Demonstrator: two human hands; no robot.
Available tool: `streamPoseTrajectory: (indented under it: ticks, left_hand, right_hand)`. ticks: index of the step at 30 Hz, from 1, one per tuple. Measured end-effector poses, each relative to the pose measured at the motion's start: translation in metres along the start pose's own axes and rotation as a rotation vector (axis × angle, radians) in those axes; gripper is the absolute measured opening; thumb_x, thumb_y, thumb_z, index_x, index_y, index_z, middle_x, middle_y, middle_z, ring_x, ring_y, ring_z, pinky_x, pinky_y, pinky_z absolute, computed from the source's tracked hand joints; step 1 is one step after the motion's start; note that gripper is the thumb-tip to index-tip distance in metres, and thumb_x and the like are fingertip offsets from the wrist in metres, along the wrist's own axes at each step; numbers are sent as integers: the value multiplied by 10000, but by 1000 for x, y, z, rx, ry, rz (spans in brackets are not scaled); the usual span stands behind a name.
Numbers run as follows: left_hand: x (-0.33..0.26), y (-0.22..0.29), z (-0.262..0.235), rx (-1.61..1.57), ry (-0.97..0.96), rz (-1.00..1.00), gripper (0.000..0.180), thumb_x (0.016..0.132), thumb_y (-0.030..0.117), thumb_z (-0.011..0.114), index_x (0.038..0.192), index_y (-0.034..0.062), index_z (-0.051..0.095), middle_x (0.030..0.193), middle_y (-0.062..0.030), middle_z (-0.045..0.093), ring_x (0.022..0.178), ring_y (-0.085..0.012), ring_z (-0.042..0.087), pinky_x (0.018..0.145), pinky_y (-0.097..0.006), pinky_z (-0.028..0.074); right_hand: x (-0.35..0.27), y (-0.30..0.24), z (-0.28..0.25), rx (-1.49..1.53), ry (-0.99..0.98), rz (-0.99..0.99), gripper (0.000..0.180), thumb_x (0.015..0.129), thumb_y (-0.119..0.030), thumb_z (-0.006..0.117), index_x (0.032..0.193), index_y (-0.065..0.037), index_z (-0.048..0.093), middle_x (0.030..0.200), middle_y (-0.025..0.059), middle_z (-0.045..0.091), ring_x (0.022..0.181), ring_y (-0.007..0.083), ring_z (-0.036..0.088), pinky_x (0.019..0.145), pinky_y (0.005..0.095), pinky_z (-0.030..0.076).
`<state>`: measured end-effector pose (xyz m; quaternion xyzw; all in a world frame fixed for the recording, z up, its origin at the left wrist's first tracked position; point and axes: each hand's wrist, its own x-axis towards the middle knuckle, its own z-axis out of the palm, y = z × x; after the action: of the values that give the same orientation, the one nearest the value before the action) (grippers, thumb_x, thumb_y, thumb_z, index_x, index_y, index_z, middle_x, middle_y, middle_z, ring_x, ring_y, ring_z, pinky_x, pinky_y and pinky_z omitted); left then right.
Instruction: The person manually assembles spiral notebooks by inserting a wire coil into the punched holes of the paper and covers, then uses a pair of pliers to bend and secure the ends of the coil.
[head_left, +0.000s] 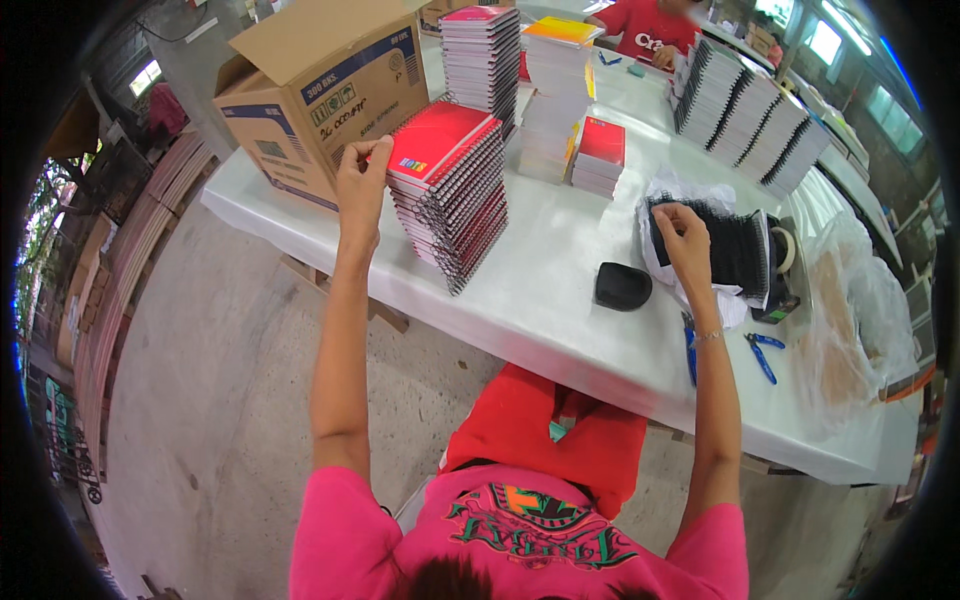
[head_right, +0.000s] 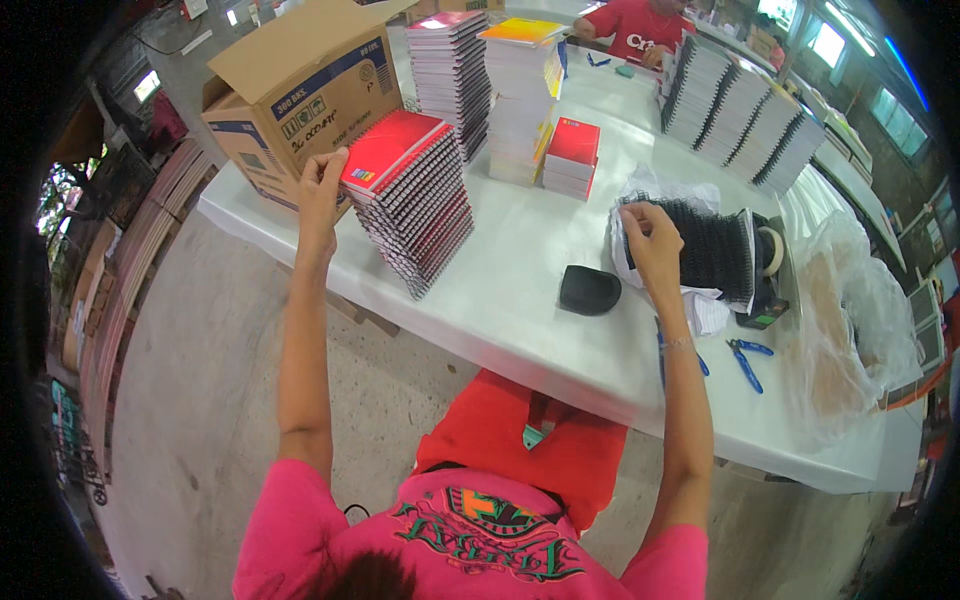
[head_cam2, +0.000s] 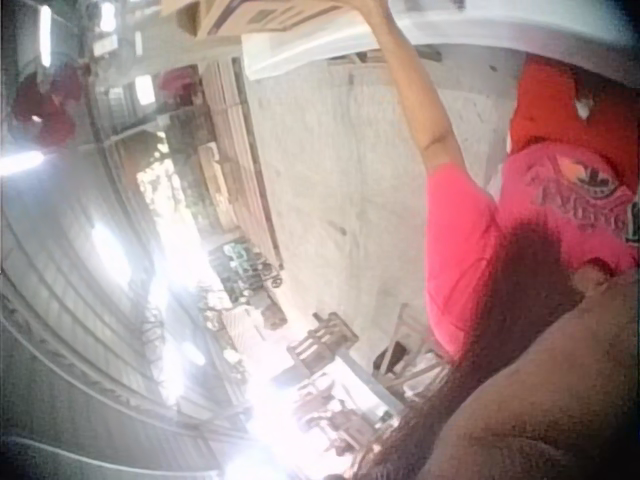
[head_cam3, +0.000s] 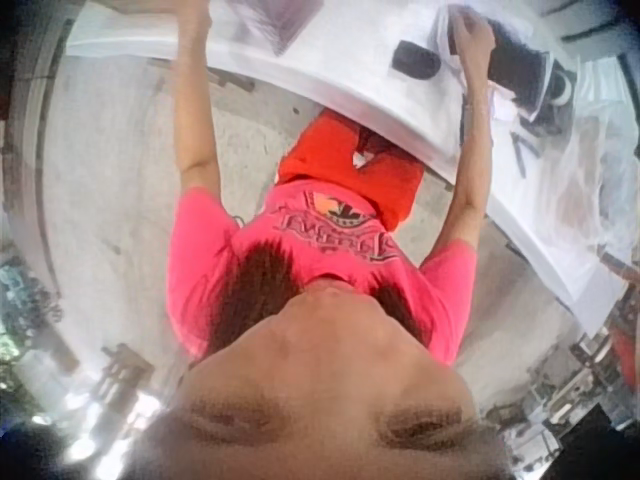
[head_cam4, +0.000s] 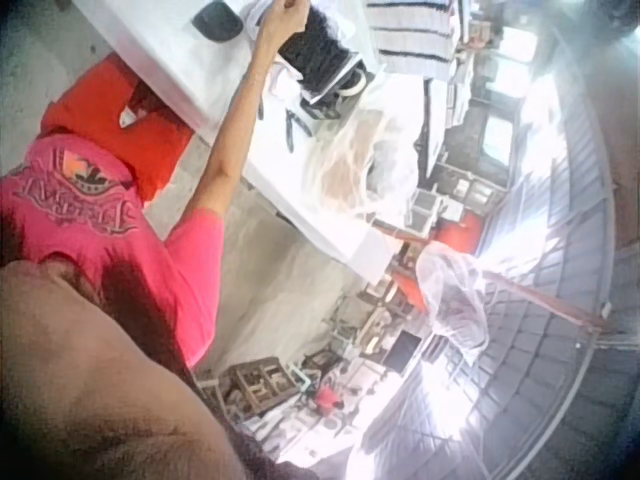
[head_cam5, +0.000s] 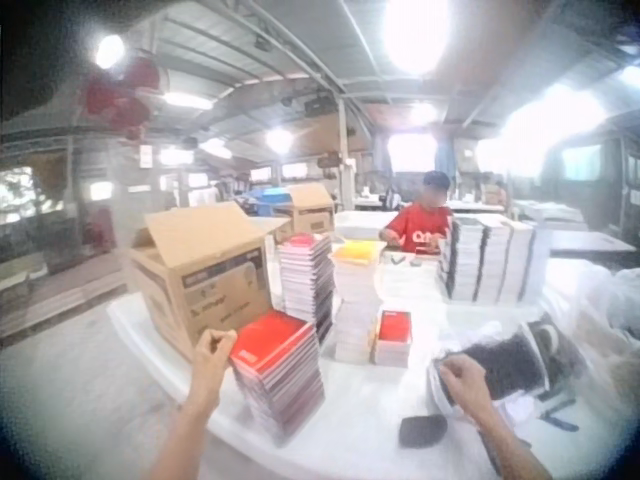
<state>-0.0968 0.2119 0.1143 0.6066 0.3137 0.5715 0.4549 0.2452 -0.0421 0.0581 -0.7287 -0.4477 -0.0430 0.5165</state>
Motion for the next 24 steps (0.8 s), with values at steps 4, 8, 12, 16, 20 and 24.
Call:
streamPoseTrajectory:
  ticks: [4,8,12,16,20,24]
  left_hand:
    - [-6,4,9,7,-12,-15,260,945,309,643,969,52,611,892,-1,576,849,-77,510,794,-240,422]
    - [-7,3,3,6,-8,19,289,956,287,637,990,3,595,909,-36,585,841,-94,499,788,-240,410]
    - [-9,5,10,37,-14,23,307,965,293,622,1002,-9,589,946,-56,584,888,-117,508,838,-258,412]
    - [-10,8,5,110,27,119,318,967,300,616,1036,-9,590,1002,-86,576,959,-171,526,886,-290,407]
    - [-23,33,13,316,207,380,272,957,256,623,1078,14,599,1090,-118,548,1072,-233,500,948,-348,385]
    - [-71,86,35,421,273,594,180,922,161,647,1055,43,620,1139,-119,523,1136,-237,463,985,-376,357]
  right_hand:
    - [38,30,22,-61,-11,25,212,900,-247,658,969,-55,716,898,102,699,759,205,659,729,335,505]
    - [69,38,50,-2,28,-30,277,904,-287,647,1035,-49,700,897,146,698,796,252,662,749,358,508]
    - [97,58,70,-29,67,85,509,898,-413,646,1153,27,630,931,218,677,819,281,661,760,371,514]
    - [107,53,104,40,27,334,719,878,-530,639,1182,119,573,933,237,660,788,256,659,663,354,524]
    - [108,58,109,337,-35,480,614,844,-404,731,1127,123,589,837,165,666,698,207,647,562,318,518]
    - [112,70,97,576,-88,490,354,848,-199,739,982,104,613,853,150,671,681,198,657,600,305,562]
